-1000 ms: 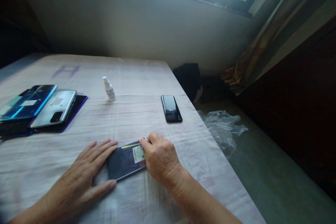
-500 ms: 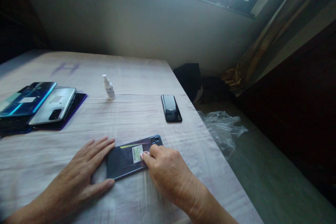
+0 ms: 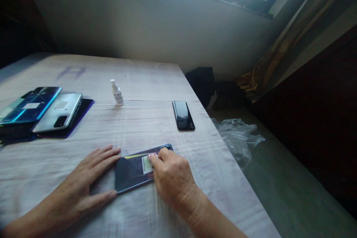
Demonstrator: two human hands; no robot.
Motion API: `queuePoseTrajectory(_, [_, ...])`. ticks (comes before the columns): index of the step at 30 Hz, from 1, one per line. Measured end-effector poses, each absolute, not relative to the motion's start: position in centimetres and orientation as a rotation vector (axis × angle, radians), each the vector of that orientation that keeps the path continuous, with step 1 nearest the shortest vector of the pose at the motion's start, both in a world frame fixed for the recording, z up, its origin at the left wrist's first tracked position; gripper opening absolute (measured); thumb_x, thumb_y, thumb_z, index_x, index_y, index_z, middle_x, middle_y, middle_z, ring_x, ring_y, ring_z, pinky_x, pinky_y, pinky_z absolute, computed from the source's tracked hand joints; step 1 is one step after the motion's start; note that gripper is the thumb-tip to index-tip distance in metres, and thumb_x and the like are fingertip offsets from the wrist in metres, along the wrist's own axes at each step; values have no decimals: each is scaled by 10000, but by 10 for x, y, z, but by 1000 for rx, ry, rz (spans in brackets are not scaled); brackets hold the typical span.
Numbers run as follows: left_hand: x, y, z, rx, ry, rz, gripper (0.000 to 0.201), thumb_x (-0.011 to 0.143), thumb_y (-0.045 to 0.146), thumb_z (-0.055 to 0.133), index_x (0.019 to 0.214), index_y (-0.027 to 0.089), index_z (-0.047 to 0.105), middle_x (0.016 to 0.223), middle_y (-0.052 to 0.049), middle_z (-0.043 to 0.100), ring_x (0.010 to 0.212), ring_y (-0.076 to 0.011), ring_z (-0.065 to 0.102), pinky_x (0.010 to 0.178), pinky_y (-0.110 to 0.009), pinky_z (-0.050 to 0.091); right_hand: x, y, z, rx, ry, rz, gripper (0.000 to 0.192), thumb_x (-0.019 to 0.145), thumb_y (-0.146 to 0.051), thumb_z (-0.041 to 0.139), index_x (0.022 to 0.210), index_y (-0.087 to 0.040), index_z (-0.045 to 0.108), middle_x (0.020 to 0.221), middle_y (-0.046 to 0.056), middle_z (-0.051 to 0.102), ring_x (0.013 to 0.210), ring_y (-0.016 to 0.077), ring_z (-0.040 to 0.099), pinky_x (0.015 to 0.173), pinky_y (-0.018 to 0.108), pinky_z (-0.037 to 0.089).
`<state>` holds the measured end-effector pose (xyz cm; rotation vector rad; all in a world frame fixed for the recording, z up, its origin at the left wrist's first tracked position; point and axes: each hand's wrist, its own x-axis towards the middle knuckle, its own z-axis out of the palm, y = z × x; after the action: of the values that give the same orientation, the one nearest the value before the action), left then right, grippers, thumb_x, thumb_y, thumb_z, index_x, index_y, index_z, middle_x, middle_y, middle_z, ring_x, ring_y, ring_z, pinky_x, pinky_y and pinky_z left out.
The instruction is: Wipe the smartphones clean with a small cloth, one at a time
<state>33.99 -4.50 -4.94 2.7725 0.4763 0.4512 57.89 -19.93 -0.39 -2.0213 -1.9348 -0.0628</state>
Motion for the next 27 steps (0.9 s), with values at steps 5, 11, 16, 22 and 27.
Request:
queuePoseTrajectory(5, [327,-7,-44,2798,489,423,554,950,501,554,1470,319,500,1529,-70,504,1395,-308,474,1117,-491,439,573,-191,-9,-2037,-1879,-204,254,910,-90,552,1073,-183,722,841,45,660,719,164,598,653,260,436])
queuePoseTrajectory(11, [320,16,-47,2970,606,454,510,1003,517,399,1411,271,582,1478,-79,561,1363,-319,511,1142,-522,374,567,-185,-8,-1971,-1950,-203,200,934,-139,588,1065,-205,724,847,36,665,716,156,586,647,254,419])
queuePoseTrajectory(16, [324,7,-52,3050,665,361,642,1011,611,301,1489,229,497,1544,-89,476,1419,-309,443,1176,-505,311,573,-184,-8,-2032,-1933,-192,259,911,-93,561,1078,-204,726,850,36,663,721,166,595,642,267,425])
queuePoseTrajectory(22, [327,6,-52,3154,648,387,669,1025,598,261,1488,178,500,1539,-125,475,1414,-322,447,1169,-489,292,568,-181,-6,-2102,-1940,-183,275,911,-95,552,1096,-194,729,870,48,677,725,180,612,634,276,436])
queuePoseTrajectory(27, [327,6,-53,3180,657,360,664,1024,592,271,1491,177,496,1549,-126,458,1418,-333,439,1159,-499,287,561,-180,-5,-2072,-1967,-147,272,888,-104,591,1098,-206,730,878,36,680,722,173,614,635,264,437])
